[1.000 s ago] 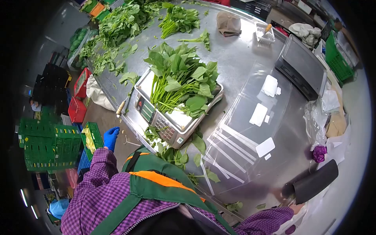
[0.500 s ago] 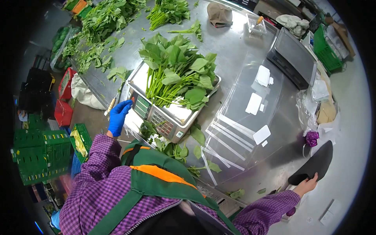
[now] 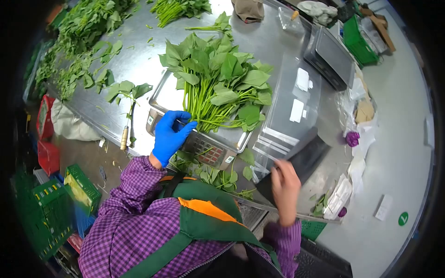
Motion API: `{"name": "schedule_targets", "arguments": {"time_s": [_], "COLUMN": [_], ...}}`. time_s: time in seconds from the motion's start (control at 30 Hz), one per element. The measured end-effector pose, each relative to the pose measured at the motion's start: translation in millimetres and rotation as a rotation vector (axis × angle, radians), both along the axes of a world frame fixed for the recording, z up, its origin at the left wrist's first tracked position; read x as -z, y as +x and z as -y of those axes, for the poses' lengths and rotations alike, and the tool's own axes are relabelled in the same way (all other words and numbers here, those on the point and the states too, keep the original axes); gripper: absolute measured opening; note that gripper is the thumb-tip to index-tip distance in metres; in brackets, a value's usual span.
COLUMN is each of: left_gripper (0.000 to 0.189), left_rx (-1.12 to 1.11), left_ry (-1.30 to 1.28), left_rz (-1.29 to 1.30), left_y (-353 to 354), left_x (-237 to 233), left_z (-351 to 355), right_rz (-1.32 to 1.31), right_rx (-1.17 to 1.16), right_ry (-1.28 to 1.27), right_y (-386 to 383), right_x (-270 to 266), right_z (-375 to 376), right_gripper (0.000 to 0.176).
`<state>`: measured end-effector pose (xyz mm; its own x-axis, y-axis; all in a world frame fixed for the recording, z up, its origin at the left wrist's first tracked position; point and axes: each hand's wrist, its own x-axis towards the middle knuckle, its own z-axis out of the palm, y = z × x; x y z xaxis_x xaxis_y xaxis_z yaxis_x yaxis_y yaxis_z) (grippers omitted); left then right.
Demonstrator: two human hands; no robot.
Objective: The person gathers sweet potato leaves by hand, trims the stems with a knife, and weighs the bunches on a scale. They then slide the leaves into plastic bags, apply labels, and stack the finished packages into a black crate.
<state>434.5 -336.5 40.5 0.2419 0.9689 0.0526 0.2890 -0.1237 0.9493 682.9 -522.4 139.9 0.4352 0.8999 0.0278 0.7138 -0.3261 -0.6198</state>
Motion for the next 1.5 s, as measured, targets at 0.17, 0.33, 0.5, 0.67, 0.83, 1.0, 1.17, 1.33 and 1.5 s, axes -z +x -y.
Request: {"name": "schedule_targets", "arguments": {"time_s": [0.17,0.33,0.5,0.67,0.83,1.0,1.17,1.33,1.5], "left_gripper": [0.037,0.037,0.034,0.027,0.018,0.034,0.029,0.027,0.024], "left_rx": [0.083,0.093,0.116,0.231,0.166,0.299,0.331,0.200,0.179], "left_ry": [0.088,0.107,0.076,-0.210,-0.203,-0.127,-0.309,-0.346,-0.463], "left_rz": [-0.127,-0.165,-0.101,0.155,0.221,-0.123,-0.055,0.100,0.314], "left_y": [6,5,4,-2,-1,17,20,13,5], "left_x": [-1,11,14,15,17,4,12,18,20], "left_z": [-8,-15,-19,-26,-51,-79,-85,-79,-69], "right_rz": [0.205,0.410,0.433,0.439,0.501,0.415,0.129,-0.579,-0.733], "right_rx": [-0.563,-0.919,-0.988,-0.948,-0.835,-0.621,-0.411,-0.143,0.065], "right_ry": [0.310,0.214,0.101,0.139,0.122,0.275,0.240,0.058,0.017], "right_y": [-65,-72,-62,-63,-72,-84,-101,-115,-106], "right_x": [18,47,55,58,53,55,62,54,69], "right_z": [-143,-191,-189,-179,-164,-165,-162,-154,-178], "right_gripper": [0.027,0.017,0.012,0.009,0.007,0.010,0.008,0.017,0.025]}}
